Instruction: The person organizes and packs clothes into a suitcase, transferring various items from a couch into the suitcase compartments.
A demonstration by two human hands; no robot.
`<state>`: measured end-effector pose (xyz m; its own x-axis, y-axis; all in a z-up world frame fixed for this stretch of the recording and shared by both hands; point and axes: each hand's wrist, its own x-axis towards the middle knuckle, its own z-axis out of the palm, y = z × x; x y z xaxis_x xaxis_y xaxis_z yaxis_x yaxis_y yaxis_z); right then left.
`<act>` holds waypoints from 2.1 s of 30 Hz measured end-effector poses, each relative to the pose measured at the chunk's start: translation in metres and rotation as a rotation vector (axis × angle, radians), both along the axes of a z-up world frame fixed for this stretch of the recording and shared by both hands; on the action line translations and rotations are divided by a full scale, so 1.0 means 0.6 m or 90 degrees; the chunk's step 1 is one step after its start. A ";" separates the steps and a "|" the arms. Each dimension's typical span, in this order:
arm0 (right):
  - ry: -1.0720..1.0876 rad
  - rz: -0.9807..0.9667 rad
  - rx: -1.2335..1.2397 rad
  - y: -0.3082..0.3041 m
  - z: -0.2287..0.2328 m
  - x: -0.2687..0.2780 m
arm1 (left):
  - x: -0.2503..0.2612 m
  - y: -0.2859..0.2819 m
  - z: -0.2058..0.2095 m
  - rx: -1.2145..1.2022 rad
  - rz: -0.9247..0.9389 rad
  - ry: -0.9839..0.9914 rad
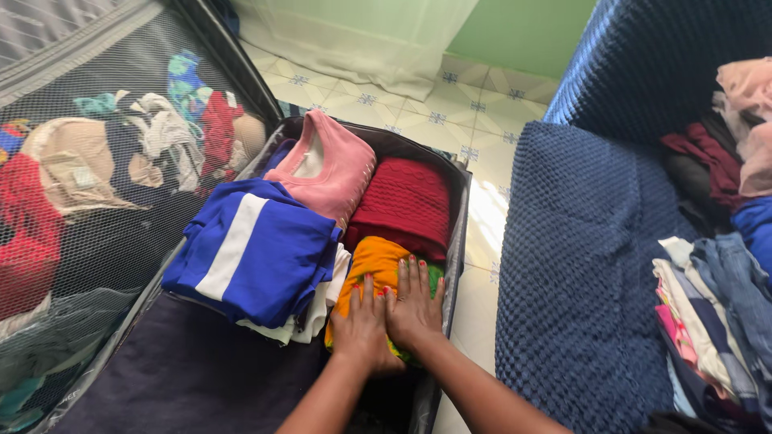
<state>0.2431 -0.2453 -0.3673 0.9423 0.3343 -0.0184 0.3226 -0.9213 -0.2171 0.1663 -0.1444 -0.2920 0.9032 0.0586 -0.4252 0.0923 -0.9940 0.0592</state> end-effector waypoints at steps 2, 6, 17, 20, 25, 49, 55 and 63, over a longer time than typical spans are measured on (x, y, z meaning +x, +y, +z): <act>-0.055 0.015 0.006 -0.001 -0.009 0.000 | 0.010 0.008 -0.015 0.023 -0.038 -0.051; -0.120 0.043 -0.004 -0.010 -0.036 0.000 | 0.010 0.011 -0.073 -0.019 -0.069 -0.222; -0.120 0.032 -0.097 -0.001 -0.029 0.002 | -0.014 -0.007 -0.039 -0.089 0.040 -0.071; -0.113 0.033 -0.147 -0.003 -0.015 -0.002 | -0.041 -0.009 0.003 -0.119 0.052 0.027; -0.018 0.024 -0.173 -0.010 0.051 -0.010 | -0.132 -0.019 0.097 -0.173 0.143 -0.009; 0.263 -0.155 0.334 -0.676 0.654 -0.254 | -0.288 -0.418 0.368 -0.677 0.184 -0.199; 0.322 -0.371 0.270 -0.772 0.622 -0.323 | -0.298 -0.466 0.283 -0.814 0.435 0.216; 0.233 -0.288 0.017 -0.726 0.596 -0.365 | -0.288 -0.473 0.282 -1.021 0.510 0.310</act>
<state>0.0239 -0.6807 -0.0096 0.9256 -0.0953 -0.3663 -0.2019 -0.9429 -0.2649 -0.0063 -0.4285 -0.1231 0.6634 -0.3134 -0.6795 0.7481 0.2619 0.6097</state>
